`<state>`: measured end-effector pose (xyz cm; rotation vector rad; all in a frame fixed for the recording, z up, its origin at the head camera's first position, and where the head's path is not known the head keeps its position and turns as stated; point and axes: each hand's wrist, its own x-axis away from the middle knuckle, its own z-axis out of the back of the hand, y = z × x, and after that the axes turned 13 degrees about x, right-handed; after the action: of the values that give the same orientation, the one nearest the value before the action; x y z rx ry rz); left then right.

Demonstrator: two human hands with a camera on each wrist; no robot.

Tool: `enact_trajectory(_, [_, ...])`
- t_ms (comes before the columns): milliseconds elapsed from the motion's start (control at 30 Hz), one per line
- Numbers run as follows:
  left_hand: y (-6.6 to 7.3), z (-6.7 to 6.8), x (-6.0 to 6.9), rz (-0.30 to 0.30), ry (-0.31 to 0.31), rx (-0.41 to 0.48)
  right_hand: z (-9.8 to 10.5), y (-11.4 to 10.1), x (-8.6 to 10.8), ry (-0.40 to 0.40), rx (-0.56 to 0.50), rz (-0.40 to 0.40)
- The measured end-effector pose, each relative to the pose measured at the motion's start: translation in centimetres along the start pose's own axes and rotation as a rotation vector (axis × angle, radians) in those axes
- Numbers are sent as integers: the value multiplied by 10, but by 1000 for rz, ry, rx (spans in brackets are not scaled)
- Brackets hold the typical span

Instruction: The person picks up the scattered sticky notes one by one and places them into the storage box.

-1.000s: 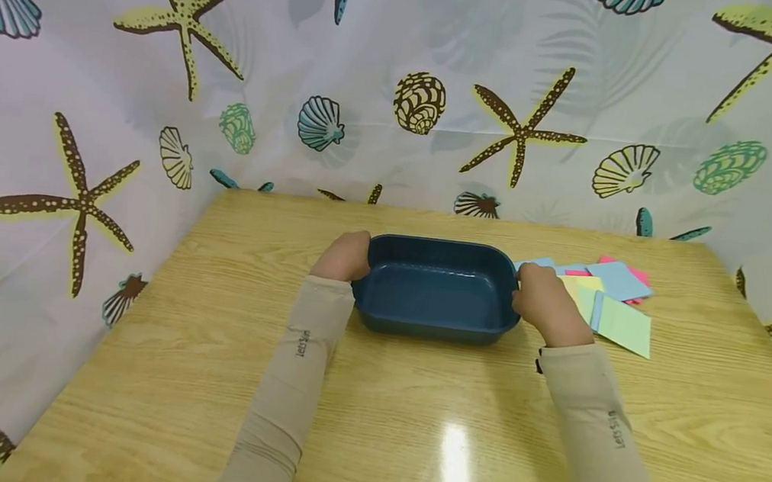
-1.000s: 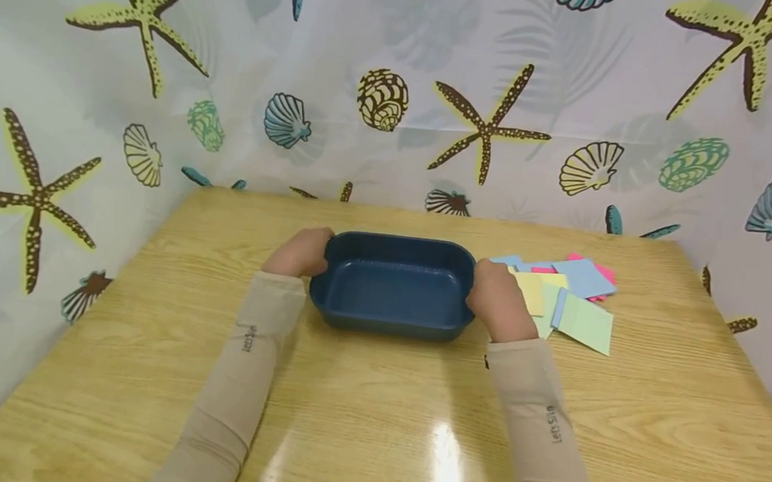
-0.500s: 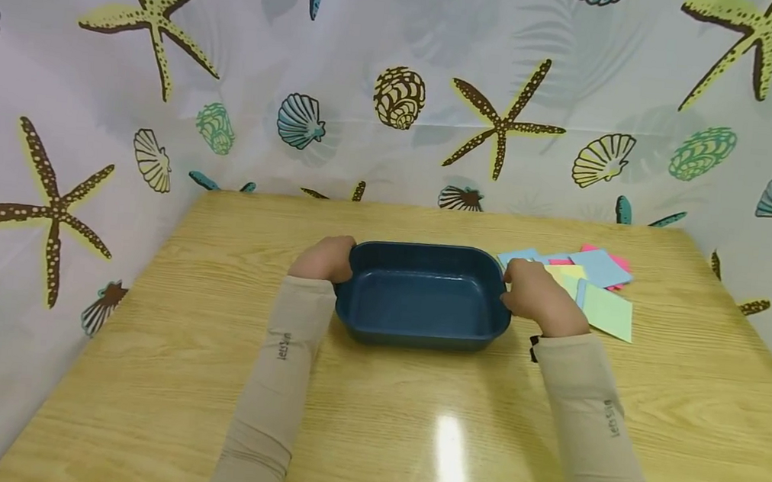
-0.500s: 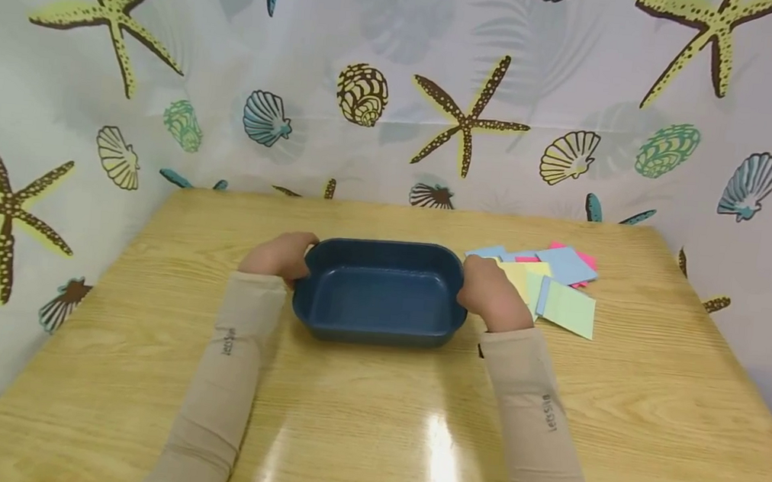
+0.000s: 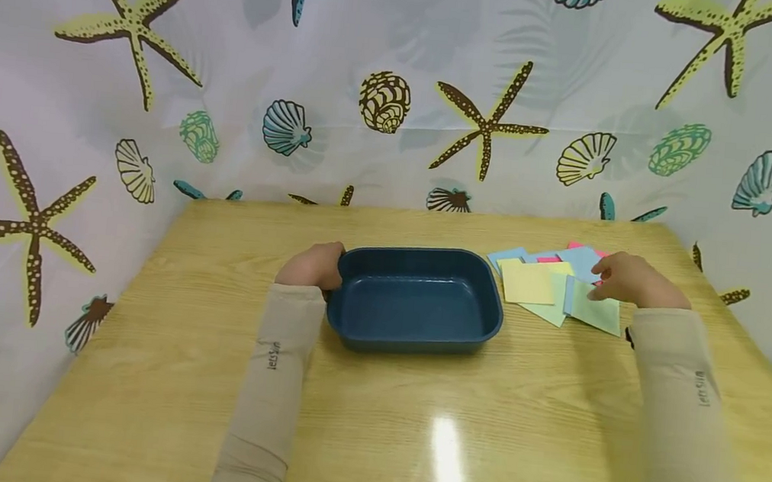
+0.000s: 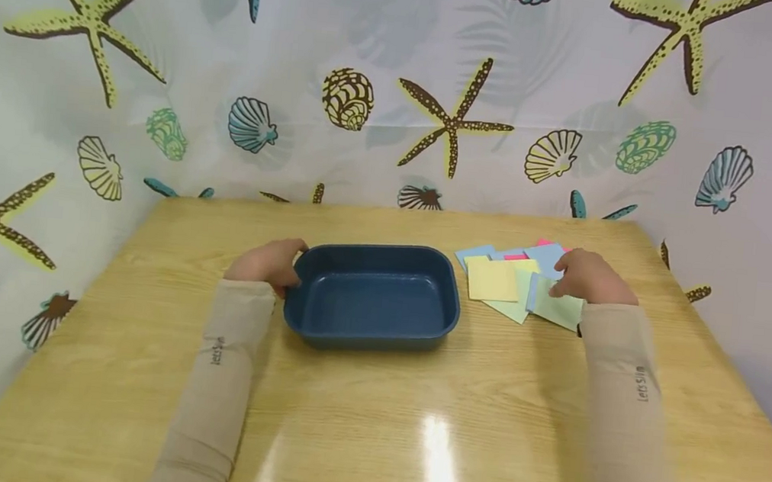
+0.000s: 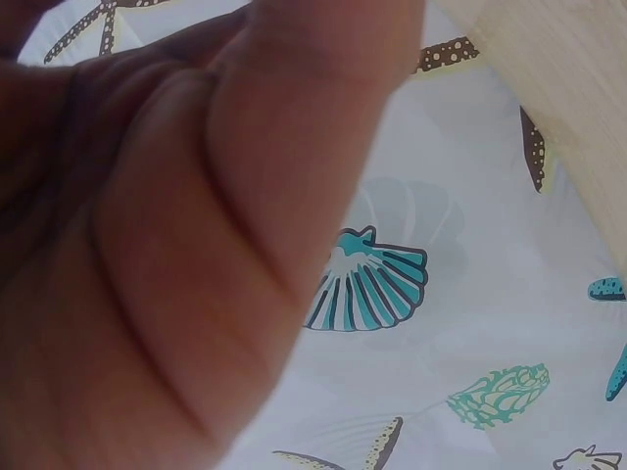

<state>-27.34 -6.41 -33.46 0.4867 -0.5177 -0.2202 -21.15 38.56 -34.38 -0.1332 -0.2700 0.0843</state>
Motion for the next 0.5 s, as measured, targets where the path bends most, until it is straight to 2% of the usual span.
enact_trajectory(133, [-2, 2, 4, 14, -5, 41, -14, 13, -10, -90, 33, 31])
enact_trajectory(300, [1, 3, 6, 19, -13, 51, -25, 17, -12, -73, 57, 57])
enact_trajectory(500, [3, -1, 3, 29, -25, 24, -33, 15, -1, -60, 14, 71])
